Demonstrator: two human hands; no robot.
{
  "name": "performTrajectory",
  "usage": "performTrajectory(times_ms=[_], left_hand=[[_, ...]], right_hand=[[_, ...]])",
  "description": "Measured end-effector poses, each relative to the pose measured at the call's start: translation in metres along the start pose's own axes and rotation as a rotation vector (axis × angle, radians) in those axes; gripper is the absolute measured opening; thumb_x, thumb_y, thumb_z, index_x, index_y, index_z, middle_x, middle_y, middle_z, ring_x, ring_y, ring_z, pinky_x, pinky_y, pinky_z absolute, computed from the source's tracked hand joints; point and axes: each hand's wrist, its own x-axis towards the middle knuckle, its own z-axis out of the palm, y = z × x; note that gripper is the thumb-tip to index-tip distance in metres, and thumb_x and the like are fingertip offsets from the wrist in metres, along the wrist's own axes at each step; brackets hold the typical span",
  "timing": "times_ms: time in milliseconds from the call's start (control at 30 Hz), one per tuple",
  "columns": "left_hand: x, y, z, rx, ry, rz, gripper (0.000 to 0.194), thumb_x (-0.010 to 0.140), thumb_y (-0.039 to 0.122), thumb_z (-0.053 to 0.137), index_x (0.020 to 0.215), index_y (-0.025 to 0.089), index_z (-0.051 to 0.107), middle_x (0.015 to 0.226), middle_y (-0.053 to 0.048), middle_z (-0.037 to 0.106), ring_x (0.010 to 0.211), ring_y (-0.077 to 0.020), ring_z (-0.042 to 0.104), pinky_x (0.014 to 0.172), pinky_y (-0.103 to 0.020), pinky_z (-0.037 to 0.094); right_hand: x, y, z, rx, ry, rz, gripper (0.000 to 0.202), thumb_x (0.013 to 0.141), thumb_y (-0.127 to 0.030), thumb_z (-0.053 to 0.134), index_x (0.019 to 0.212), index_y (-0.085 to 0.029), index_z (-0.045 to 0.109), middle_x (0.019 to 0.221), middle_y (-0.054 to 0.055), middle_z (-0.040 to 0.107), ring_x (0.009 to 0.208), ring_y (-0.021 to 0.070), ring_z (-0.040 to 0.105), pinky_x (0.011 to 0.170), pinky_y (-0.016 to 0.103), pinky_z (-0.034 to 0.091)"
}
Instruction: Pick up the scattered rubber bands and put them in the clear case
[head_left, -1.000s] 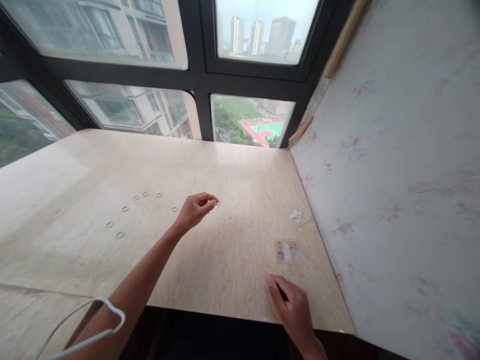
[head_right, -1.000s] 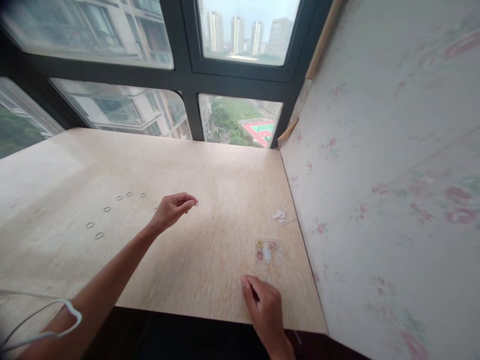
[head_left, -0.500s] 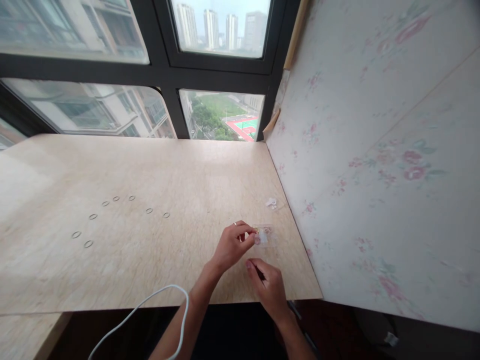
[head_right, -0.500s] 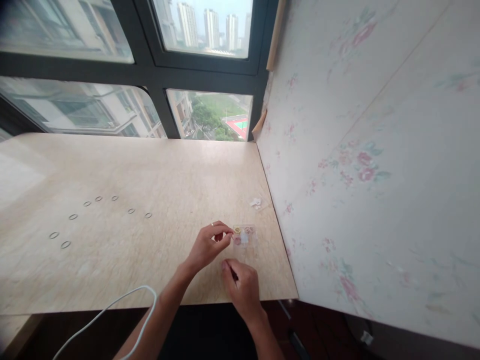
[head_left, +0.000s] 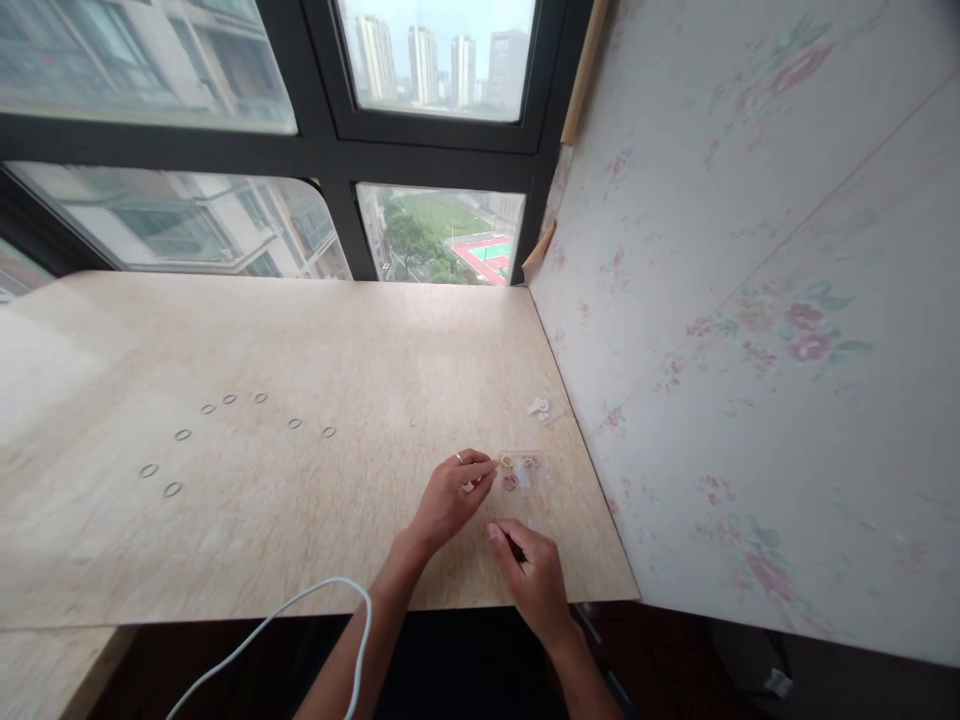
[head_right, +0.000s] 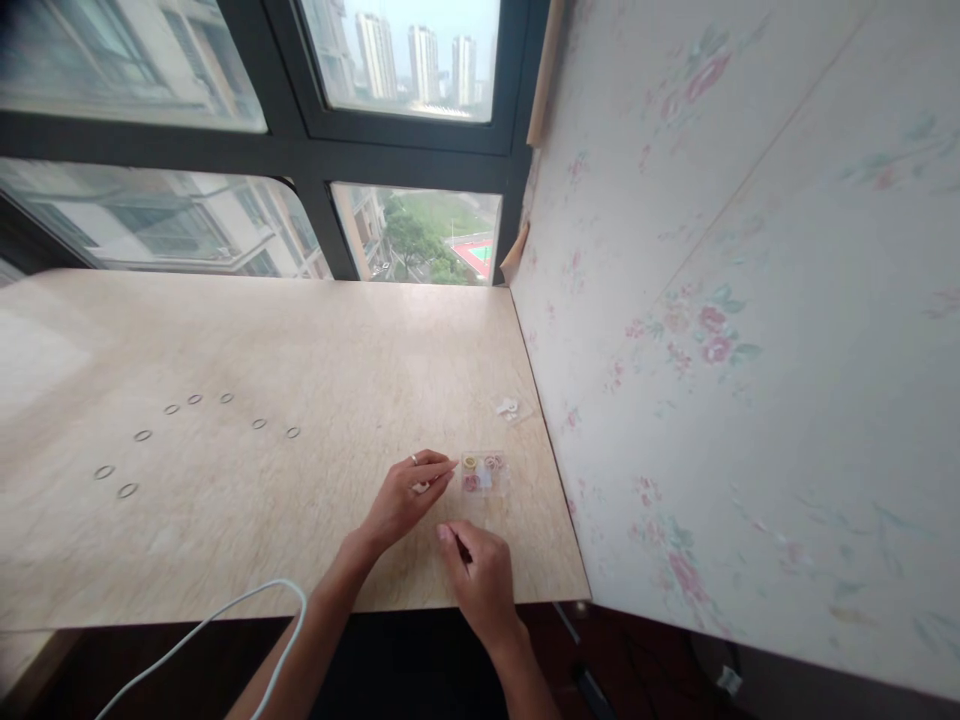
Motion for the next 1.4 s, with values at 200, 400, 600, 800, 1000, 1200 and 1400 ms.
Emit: performTrajectory(times_ms=[200,400,600,800,1000,1200,1400], left_hand=[[-0.023,-0.005,-0.028,0.101,0.383,-0.180,0.015,0.082,0.030,0.061,0.074,0.018,0.060,0.051,0.007,0.037,0.045,-0.0080,0.034,0.045,-0.019,0.031],[-0.058,-0.010,-0.066,0.052,0.643,-0.372,0.052,0.081,0.037,0.059,0.054,0.022,0.017,0.050,0.007,0.018,0.045,-0.0071,0.020,0.042,-0.021,0.021],[-0.094,-0.034,-0.097,-0.051,0.815,-0.461,0.053,0.085,0.046,0.050,0.052,0.022,0.016,0.050,0.005,0.017,0.045,-0.0077,0.018,0.041,-0.024,0.018],[-0.117,-0.045,-0.128,-0.260,0.739,-0.552,0.054,0.087,0.055,0.047,0.053,0.022,0.020,0.046,0.006,0.021,0.043,-0.0084,0.020,0.040,-0.025,0.018],[-0.122,-0.046,-0.136,-0.211,0.594,-0.445,0.053,0.089,0.059,0.040,0.056,0.021,0.025,0.053,0.004,0.027,0.050,-0.0102,0.028,0.049,-0.026,0.026],[-0.124,-0.051,-0.133,-0.259,0.631,-0.458,0.051,0.092,0.060,0.033,0.058,0.022,0.027,0.055,0.003,0.031,0.052,-0.0119,0.032,0.051,-0.027,0.028],[-0.125,-0.055,-0.131,-0.316,0.645,-0.496,0.051,0.092,0.061,0.031,0.059,0.022,0.028,0.055,0.003,0.032,0.052,-0.0127,0.033,0.051,-0.028,0.027]], right_hand=[[-0.001,-0.003,0.000,-0.018,-0.015,0.008,0.032,0.094,-0.035,0.046,0.079,-0.017,0.068,0.064,0.002,0.064,0.057,0.0136,0.057,0.057,0.022,0.043],[0.002,-0.001,0.002,-0.062,-0.012,0.013,0.033,0.093,-0.039,0.049,0.080,-0.017,0.070,0.063,0.003,0.065,0.057,0.0153,0.059,0.056,0.023,0.045],[0.023,-0.029,0.048,0.157,0.068,0.160,0.036,0.090,-0.046,0.051,0.079,-0.017,0.068,0.047,-0.004,0.046,0.042,0.0125,0.047,0.041,0.022,0.037],[0.083,-0.101,0.131,0.197,-0.212,-0.123,0.034,0.093,-0.040,0.046,0.080,-0.016,0.066,0.052,-0.003,0.051,0.045,0.0103,0.051,0.047,0.020,0.040],[0.190,-0.154,0.233,-0.100,-0.410,-0.330,0.023,0.092,-0.031,0.048,0.094,-0.018,0.066,0.062,-0.003,0.061,0.059,0.0113,0.059,0.060,0.021,0.044],[0.269,-0.182,0.315,-0.397,-0.592,-0.436,0.014,0.090,-0.025,0.057,0.095,-0.016,0.066,0.087,0.004,0.068,0.080,0.0165,0.063,0.071,0.029,0.049],[0.276,-0.186,0.351,-0.621,-0.745,-0.677,0.025,0.093,-0.034,0.057,0.109,-0.016,0.061,0.113,0.006,0.062,0.098,0.0198,0.061,0.085,0.041,0.051]])
